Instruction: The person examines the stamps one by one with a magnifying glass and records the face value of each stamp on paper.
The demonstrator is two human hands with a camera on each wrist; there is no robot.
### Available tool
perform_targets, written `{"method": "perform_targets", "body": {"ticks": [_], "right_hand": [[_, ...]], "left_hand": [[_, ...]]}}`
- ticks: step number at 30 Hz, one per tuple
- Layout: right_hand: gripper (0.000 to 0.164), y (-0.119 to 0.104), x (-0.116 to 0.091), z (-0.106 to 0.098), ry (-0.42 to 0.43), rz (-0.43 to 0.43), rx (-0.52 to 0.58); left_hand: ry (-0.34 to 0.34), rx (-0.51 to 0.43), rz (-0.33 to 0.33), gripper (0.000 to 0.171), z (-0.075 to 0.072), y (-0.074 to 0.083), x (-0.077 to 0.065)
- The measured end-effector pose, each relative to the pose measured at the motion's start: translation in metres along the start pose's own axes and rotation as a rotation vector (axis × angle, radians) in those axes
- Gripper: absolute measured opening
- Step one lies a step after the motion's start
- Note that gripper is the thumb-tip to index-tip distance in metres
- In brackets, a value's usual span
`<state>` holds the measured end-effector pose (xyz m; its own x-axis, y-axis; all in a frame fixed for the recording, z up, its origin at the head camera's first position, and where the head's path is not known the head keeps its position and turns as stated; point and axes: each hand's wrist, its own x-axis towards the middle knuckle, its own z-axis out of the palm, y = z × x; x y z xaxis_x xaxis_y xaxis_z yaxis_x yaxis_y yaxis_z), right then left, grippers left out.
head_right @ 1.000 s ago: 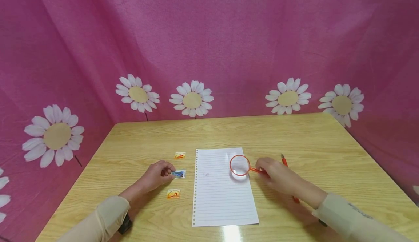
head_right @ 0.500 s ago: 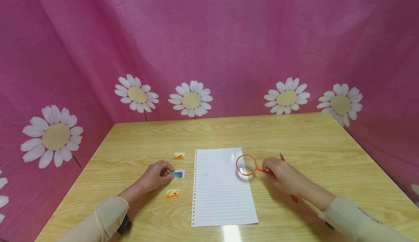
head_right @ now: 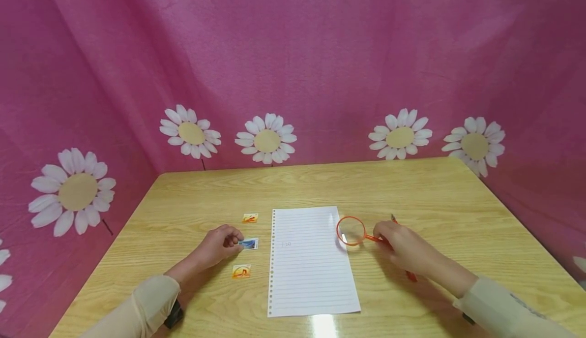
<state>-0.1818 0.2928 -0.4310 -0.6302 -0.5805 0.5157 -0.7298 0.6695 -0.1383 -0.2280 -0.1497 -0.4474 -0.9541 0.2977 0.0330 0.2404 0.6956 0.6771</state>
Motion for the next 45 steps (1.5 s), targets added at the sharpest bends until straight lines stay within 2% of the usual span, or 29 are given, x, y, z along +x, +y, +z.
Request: {"method": "perform_targets", "body": {"ticks": [5,9,14,17,25,36,45], "right_hand": [[0.039,0.003,-0.004,-0.003,0.001,0.000,0.019],[0.033,0.004,-0.007,-0.004,0.001,0.006,0.016],[0.031,0.002,-0.008,-0.004,-0.008,0.035,0.019],[0.035,0.001,-0.007,-0.004,-0.007,0.081,0.025],[0.025,-0.003,0.000,-0.006,-0.043,0.226,0.069],[0.015,-0.004,0.007,-0.007,-0.186,0.431,0.163],[0.012,0.001,0.009,-0.005,-0.241,0.507,0.186]], "left_hand": [[-0.003,0.001,0.003,0.011,0.000,0.000,0.000],[-0.007,-0.001,0.005,0.011,-0.001,0.000,-0.001],[-0.011,-0.006,0.034,0.011,-0.001,-0.001,-0.002],[-0.012,-0.007,0.029,0.010,-0.001,-0.001,-0.002],[-0.008,-0.010,0.010,0.011,-0.001,-0.001,-0.001],[-0.013,-0.006,0.025,0.011,-0.001,-0.002,-0.002],[-0.011,0.007,0.061,0.011,-0.002,-0.002,-0.002]]}}
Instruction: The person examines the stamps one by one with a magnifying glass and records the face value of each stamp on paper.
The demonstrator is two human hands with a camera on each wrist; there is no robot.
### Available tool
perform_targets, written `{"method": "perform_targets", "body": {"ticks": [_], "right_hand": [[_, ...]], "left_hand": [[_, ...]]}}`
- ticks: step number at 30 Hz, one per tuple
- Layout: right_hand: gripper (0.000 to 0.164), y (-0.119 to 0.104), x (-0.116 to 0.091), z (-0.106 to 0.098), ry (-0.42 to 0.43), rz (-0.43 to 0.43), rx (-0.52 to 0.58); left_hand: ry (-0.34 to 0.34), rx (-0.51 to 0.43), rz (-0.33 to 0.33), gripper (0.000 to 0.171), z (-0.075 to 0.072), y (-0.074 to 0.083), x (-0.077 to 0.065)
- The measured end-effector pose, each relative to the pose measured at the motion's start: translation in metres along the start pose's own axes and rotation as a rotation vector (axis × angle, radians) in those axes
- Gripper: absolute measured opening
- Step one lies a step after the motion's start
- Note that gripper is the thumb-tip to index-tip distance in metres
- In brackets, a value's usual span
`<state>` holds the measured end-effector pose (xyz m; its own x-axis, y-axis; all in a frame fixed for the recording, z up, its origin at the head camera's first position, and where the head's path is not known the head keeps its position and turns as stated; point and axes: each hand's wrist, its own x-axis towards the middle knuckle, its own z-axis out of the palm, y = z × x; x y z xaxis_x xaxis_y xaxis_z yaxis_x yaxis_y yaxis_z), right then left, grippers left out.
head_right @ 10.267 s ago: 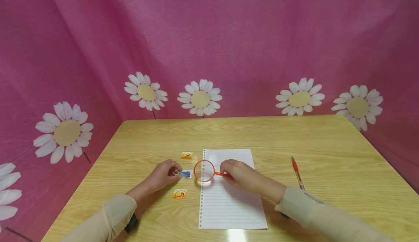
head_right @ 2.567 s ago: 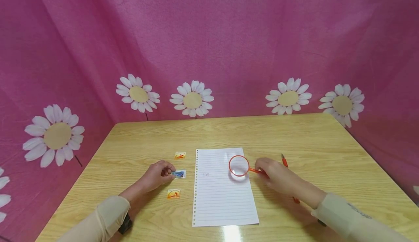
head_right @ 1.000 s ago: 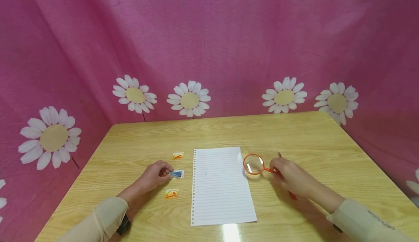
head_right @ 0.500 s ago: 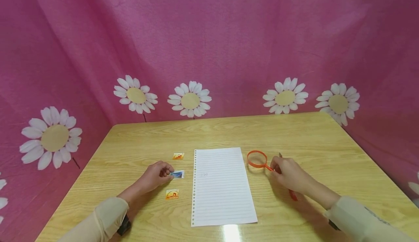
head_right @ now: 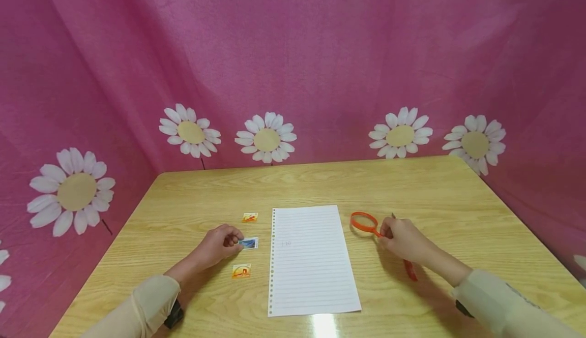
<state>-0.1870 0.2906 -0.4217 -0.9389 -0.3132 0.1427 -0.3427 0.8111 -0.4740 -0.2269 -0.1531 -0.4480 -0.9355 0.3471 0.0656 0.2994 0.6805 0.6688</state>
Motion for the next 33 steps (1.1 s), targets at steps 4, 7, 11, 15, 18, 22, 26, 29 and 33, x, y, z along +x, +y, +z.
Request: {"method": "perform_targets", "body": {"ticks": [4,7,11,15,18,22,26,29,33], "right_hand": [[0.011,-0.001,0.001,-0.001,-0.020,0.028,0.015],[0.011,-0.002,0.002,-0.001,-0.033,0.052,0.031],[0.014,-0.004,0.005,-0.002,-0.043,0.092,0.043],[0.019,-0.007,0.008,-0.004,-0.056,0.120,0.036],[0.025,-0.009,0.010,-0.005,-0.070,0.126,0.026],[0.030,-0.010,0.012,-0.003,-0.111,0.131,0.022],[0.033,-0.008,0.013,0.001,-0.145,0.129,0.022],[0.035,-0.006,0.013,0.005,-0.159,0.124,0.011],[0.038,-0.004,0.012,0.011,-0.181,0.112,-0.002]], "left_hand": [[-0.004,-0.001,-0.009,0.011,0.000,0.000,0.000],[-0.002,-0.006,-0.015,0.011,0.000,0.000,0.000],[0.005,-0.002,-0.019,0.011,0.001,0.000,0.001],[0.007,-0.001,-0.036,0.011,0.002,0.001,0.001],[0.008,-0.001,-0.050,0.011,0.002,0.001,0.001],[0.007,-0.001,-0.058,0.011,0.002,0.001,0.002],[0.008,0.001,-0.057,0.011,0.002,0.000,0.002],[0.008,0.000,-0.056,0.011,0.002,0.000,0.003],[0.004,-0.004,-0.053,0.011,0.002,0.000,0.004]]}}
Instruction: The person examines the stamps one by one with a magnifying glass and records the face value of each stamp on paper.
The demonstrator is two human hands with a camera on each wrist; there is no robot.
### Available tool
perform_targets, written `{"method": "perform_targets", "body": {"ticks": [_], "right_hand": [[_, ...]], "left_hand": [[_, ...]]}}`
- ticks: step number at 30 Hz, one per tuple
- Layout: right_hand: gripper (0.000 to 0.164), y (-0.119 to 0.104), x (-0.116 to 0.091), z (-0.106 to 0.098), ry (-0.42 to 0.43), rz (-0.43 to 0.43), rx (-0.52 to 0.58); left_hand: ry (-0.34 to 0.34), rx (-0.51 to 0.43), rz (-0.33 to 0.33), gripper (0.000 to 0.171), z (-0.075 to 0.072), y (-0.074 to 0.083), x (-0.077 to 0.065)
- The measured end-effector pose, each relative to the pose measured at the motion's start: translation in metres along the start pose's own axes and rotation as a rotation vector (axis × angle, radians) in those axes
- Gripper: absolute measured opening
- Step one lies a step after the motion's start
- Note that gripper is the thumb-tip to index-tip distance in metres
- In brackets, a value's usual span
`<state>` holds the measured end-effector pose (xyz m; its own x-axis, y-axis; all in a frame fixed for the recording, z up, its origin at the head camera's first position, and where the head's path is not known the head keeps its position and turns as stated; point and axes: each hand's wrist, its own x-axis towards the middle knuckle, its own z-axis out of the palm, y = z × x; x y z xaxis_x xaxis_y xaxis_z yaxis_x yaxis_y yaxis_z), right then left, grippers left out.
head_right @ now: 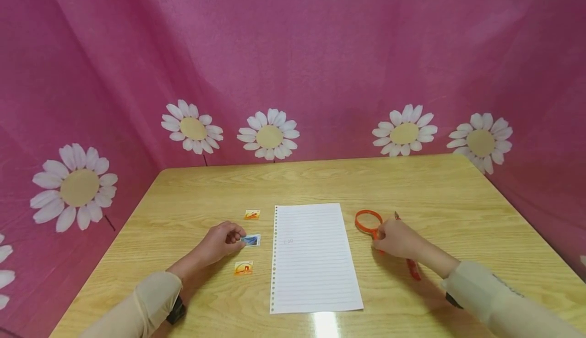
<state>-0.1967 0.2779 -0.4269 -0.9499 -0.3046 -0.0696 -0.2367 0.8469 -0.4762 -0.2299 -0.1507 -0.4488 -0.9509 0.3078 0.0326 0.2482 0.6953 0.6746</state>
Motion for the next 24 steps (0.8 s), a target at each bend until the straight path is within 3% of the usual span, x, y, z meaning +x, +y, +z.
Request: {"method": "perform_targets", "body": {"ticks": [14,24], "right_hand": [[0.041,0.0036,-0.0016,0.0089,0.003,-0.042,-0.026],[0.034,0.0079,-0.0090,0.0000,0.118,-0.054,0.016]], "left_hand": [[-0.009,0.004,0.023,0.011,-0.0015,-0.0008,0.0000],[0.029,-0.057,0.073,0.009,-0.0047,-0.0055,-0.0035]]}}
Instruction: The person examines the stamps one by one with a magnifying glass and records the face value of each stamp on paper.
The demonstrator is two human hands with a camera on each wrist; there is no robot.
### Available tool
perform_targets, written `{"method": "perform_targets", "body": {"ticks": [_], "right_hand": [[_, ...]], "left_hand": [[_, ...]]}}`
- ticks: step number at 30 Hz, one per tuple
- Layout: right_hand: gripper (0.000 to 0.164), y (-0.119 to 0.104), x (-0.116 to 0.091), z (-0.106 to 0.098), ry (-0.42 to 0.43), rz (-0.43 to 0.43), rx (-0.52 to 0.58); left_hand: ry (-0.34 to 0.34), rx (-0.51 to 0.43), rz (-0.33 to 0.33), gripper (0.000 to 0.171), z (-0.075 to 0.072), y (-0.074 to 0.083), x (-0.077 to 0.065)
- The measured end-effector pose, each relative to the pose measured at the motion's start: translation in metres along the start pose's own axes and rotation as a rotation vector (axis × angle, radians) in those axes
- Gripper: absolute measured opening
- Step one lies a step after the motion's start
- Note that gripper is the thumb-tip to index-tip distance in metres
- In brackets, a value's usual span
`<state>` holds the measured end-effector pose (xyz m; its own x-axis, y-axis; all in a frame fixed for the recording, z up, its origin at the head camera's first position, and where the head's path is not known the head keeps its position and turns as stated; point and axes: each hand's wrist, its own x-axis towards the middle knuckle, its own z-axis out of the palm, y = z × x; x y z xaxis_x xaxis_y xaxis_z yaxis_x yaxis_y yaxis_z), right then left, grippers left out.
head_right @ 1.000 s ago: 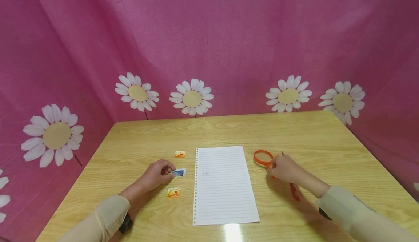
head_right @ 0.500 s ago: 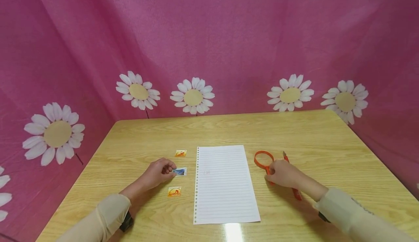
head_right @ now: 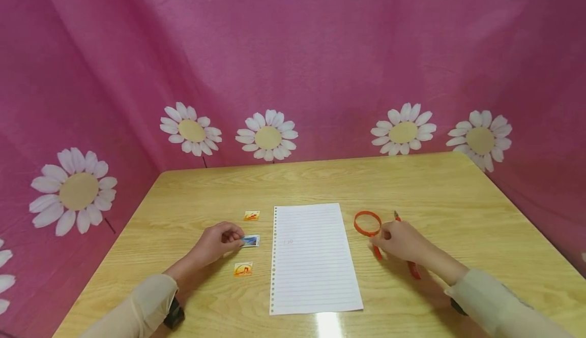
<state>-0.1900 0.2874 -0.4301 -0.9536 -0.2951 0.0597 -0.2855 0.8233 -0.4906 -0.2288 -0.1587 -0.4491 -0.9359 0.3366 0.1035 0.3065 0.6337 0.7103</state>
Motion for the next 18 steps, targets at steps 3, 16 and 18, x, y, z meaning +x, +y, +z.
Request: {"method": "perform_targets", "body": {"ticks": [3,16,18], "right_hand": [[0.030,0.003,0.000,-0.004,0.064,-0.013,0.000],[0.024,0.025,0.005,-0.020,0.100,0.057,0.022],[0.027,0.029,0.006,-0.021,0.106,0.066,0.004]], "left_hand": [[0.008,-0.012,0.023,0.010,-0.001,0.001,-0.003],[-0.011,-0.043,0.124,0.016,0.010,0.028,-0.026],[-0.044,-0.066,0.139,0.018,0.014,0.033,-0.031]]}}
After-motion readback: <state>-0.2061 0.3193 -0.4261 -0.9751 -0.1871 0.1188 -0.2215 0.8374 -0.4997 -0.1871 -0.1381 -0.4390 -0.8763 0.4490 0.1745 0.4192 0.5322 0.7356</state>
